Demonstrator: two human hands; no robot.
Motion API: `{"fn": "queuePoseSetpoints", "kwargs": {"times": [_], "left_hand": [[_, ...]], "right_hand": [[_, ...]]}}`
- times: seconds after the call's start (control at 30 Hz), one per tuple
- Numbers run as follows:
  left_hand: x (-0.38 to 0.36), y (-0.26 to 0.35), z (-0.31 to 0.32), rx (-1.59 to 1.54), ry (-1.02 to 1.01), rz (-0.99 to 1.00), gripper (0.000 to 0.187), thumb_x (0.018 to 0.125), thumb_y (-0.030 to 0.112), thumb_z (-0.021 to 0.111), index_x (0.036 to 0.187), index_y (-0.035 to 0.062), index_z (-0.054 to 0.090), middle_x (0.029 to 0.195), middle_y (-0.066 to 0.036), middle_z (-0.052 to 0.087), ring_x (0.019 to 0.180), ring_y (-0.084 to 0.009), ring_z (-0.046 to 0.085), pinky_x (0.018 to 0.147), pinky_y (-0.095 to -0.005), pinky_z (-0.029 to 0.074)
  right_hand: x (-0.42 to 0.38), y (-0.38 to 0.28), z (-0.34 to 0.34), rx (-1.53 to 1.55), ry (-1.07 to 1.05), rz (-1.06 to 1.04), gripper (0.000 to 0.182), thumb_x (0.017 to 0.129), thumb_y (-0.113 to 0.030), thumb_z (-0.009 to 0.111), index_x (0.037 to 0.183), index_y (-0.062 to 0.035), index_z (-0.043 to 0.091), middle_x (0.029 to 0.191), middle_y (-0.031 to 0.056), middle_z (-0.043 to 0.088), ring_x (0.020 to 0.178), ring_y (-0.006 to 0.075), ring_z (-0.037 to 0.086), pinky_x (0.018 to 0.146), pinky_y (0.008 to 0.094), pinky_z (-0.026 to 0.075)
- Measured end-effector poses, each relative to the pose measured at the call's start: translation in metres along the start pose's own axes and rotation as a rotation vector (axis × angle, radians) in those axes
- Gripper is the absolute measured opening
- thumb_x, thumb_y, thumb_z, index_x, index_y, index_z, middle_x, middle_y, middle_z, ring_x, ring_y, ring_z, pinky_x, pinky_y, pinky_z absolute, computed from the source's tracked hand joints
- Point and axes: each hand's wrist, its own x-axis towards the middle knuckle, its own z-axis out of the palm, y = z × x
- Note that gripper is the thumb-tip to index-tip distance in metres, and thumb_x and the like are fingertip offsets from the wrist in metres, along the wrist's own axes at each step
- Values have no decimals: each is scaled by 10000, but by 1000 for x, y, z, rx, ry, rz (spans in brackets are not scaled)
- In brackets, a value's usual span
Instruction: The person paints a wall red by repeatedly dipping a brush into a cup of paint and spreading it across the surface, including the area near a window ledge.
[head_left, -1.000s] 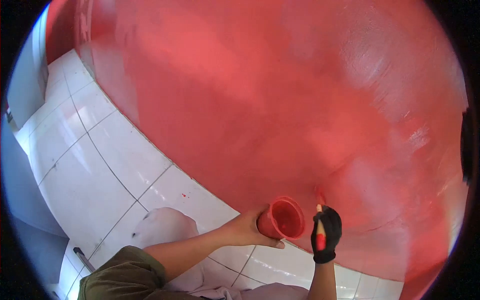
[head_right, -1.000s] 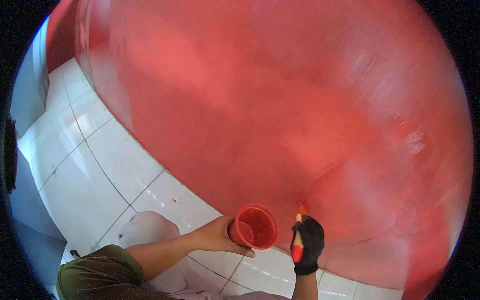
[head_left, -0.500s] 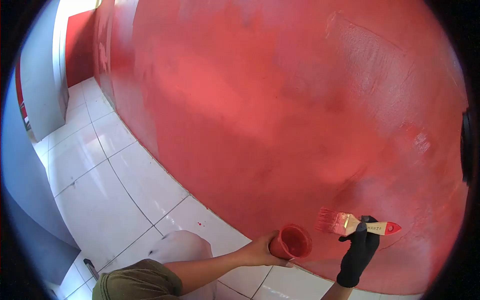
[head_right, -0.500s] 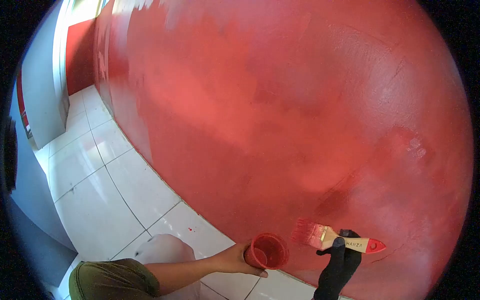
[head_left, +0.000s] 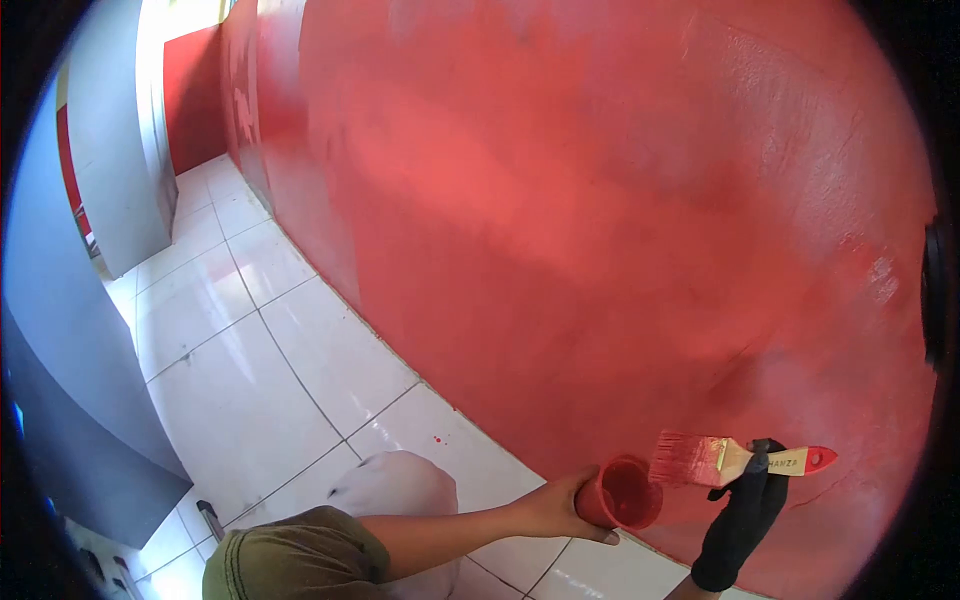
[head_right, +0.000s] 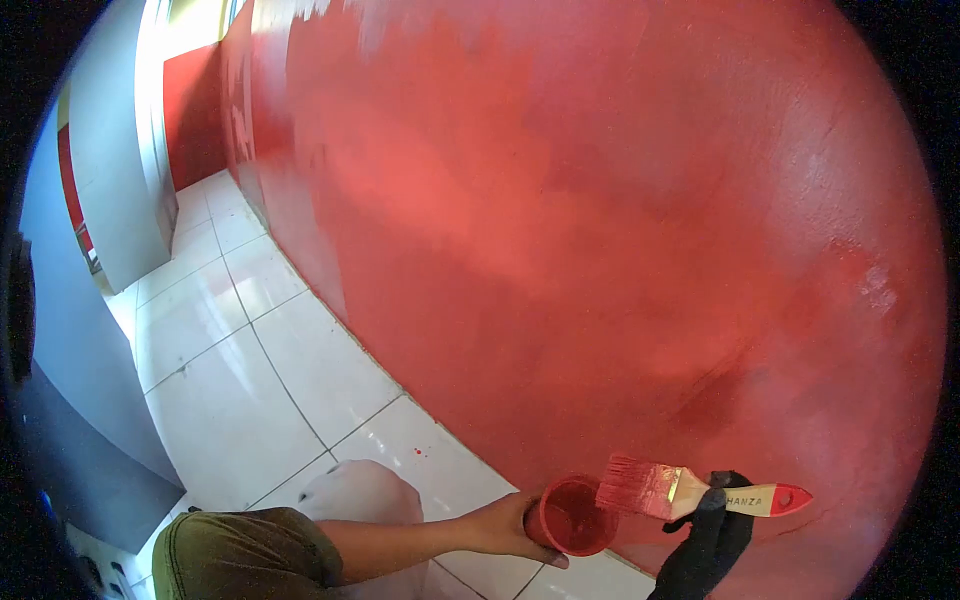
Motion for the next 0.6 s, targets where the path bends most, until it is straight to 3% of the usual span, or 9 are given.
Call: {"fn": "queuePoseSetpoints", "kwargs": {"times": [0.4, 0.47, 0.6], "left_hand": [[-1, 4, 5, -26, -2, 5, 850, 624, 289, 836, 1289, -2, 394, 1209, -151, 536, 1140, -253, 510, 987, -360, 397], [1, 1, 3, 28, -35, -65, 949, 628, 278, 856, 1369, 30, 317, 1298, -108, 488, 1195, -198, 466, 1026, -349, 371], [1, -1, 11, -45, 70, 42, 880, 604, 238, 855, 1315, 14, 388, 1237, -139, 532, 1167, -226, 497, 995, -357, 392]], "right_hand": [[-5, -5, 8, 21, 84, 61, 234, 931, -218, 543, 1095, -64, 606, 833, 111, 643, 637, 229, 567, 518, 385, 397], [-3, -5, 11, 48, 55, 82, 243, 944, -236, 522, 974, -22, 630, 684, 87, 593, 569, 186, 535, 511, 358, 376], [4, 0, 6, 33, -74, 40, 229, 926, -218, 533, 966, 3, 578, 719, 50, 529, 576, 119, 491, 459, 261, 354]]}}
